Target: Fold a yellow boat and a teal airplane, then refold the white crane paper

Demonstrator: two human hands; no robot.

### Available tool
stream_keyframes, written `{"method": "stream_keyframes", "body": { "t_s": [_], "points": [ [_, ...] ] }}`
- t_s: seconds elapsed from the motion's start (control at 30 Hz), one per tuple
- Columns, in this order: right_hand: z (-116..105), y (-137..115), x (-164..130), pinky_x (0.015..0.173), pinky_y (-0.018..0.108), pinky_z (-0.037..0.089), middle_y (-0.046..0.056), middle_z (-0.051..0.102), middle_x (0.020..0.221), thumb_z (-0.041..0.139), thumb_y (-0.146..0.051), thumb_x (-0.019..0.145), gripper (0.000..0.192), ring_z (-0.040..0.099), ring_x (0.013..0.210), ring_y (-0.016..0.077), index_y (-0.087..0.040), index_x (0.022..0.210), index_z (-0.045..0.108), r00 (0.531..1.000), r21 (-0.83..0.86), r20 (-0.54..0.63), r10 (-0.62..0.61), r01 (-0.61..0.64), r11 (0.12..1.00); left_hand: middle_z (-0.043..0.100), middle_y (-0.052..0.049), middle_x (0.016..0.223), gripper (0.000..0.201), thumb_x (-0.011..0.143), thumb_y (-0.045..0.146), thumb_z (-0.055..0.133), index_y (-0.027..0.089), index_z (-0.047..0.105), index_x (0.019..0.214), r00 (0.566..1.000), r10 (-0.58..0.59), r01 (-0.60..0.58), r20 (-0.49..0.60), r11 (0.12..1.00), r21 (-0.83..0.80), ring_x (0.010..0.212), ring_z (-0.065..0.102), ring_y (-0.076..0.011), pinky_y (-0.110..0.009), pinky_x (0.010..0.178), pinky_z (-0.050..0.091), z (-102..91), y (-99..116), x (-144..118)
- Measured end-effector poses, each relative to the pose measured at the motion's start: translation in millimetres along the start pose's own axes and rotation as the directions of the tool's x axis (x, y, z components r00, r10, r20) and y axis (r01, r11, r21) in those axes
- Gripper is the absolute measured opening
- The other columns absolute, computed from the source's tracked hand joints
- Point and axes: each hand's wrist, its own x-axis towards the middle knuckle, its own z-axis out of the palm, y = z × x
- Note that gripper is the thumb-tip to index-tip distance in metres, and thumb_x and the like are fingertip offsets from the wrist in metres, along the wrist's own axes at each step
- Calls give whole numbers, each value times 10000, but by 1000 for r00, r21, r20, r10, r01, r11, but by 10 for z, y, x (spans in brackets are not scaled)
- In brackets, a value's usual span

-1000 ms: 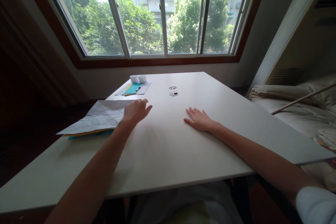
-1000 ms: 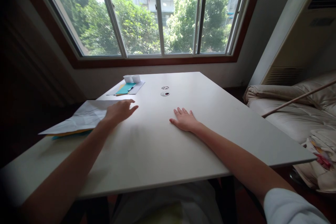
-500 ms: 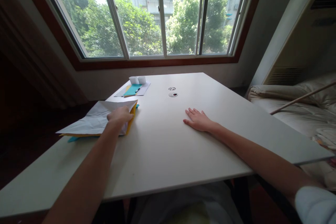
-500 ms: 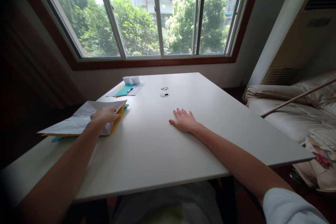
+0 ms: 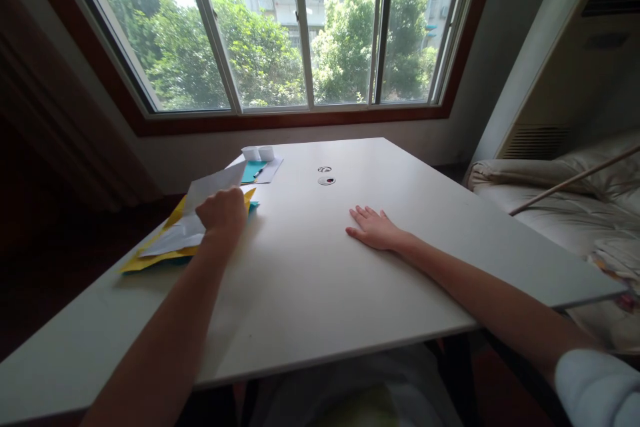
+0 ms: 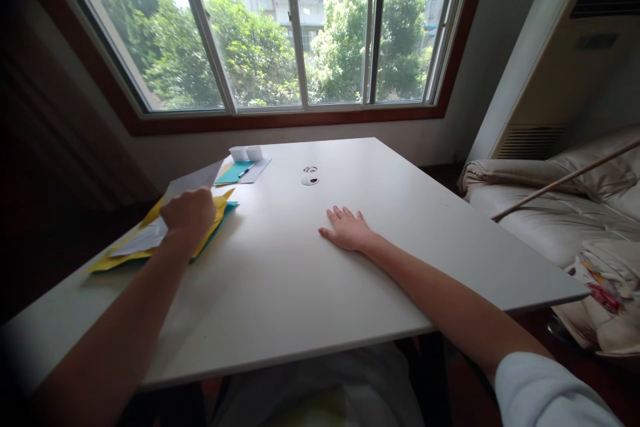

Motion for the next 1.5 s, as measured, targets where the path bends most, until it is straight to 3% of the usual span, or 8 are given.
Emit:
{"method": "stream_keyframes", "body": {
  "t_s": [0.17,0.43,0.57,0.73,0.93,1.07,1.2,1.5],
  "points": [
    [4,11,10,1061,555,122,85,145,1504,157,-658,829,776,125,1369,297,-183,1442,156,1000,1,-4,-4,4,1000,641,-209,1009,417,925,184,214,91,580,1101,945,236,-217,-226,970,107,954,593,-321,-402,682,458,-14,382,-181],
    [-46,251,77,1045,397,282,105,360,1422,347,-484,868,630,351,1286,246,-165,1406,272,991,57,-119,-64,71,996,584,-94,1211,324,898,155,349,185,590,1112,693,718,-721,-63,690,-71,1107,541,-214,-318,819,473,262,829,-441],
    [-152,469,135,992,357,349,122,483,1325,361,-309,886,492,456,1198,228,-135,1347,369,953,87,-301,41,-16,996,651,-60,1054,245,885,231,421,224,624,1022,539,839,-808,69,539,-239,992,595,-193,-279,785,479,343,888,-553],
    [-282,487,118,954,379,386,115,591,1174,392,-263,881,356,516,1100,223,-140,1179,542,864,78,-501,-38,89,993,655,-58,1027,303,913,362,384,220,623,1034,436,899,-779,44,402,-481,975,588,-183,-281,828,457,312,971,-626],
    [-327,180,-16,981,372,370,69,605,1160,386,-280,891,328,496,1125,197,-195,1135,587,821,8,-427,-378,422,907,633,-75,1094,348,921,336,342,185,602,1098,545,839,-689,0,448,-570,1067,530,-184,-301,946,394,388,965,-544],
    [-231,70,-52,998,376,355,78,546,1264,397,-323,887,390,473,1174,214,-194,1229,534,842,-41,-285,-458,466,884,370,-111,1412,546,856,469,427,172,427,1315,575,789,-667,218,606,-433,1322,269,-270,-414,1060,257,468,874,-509],
    [-99,16,-46,1038,377,309,132,451,1354,369,-374,890,496,417,1241,242,-130,1315,446,866,-77,-153,-475,469,880,89,-110,1505,727,861,610,259,173,175,1436,568,700,-602,432,712,-362,1374,52,-291,-485,1073,157,475,856,-549],
    [-23,86,-30,1098,433,119,107,150,1499,242,-675,825,795,107,1372,294,-184,1444,153,947,28,66,-316,315,949,29,-34,1512,793,792,730,190,291,80,1443,546,668,-579,506,737,-349,1370,-9,-321,-559,1053,69,472,846,-564]
  ]
}}
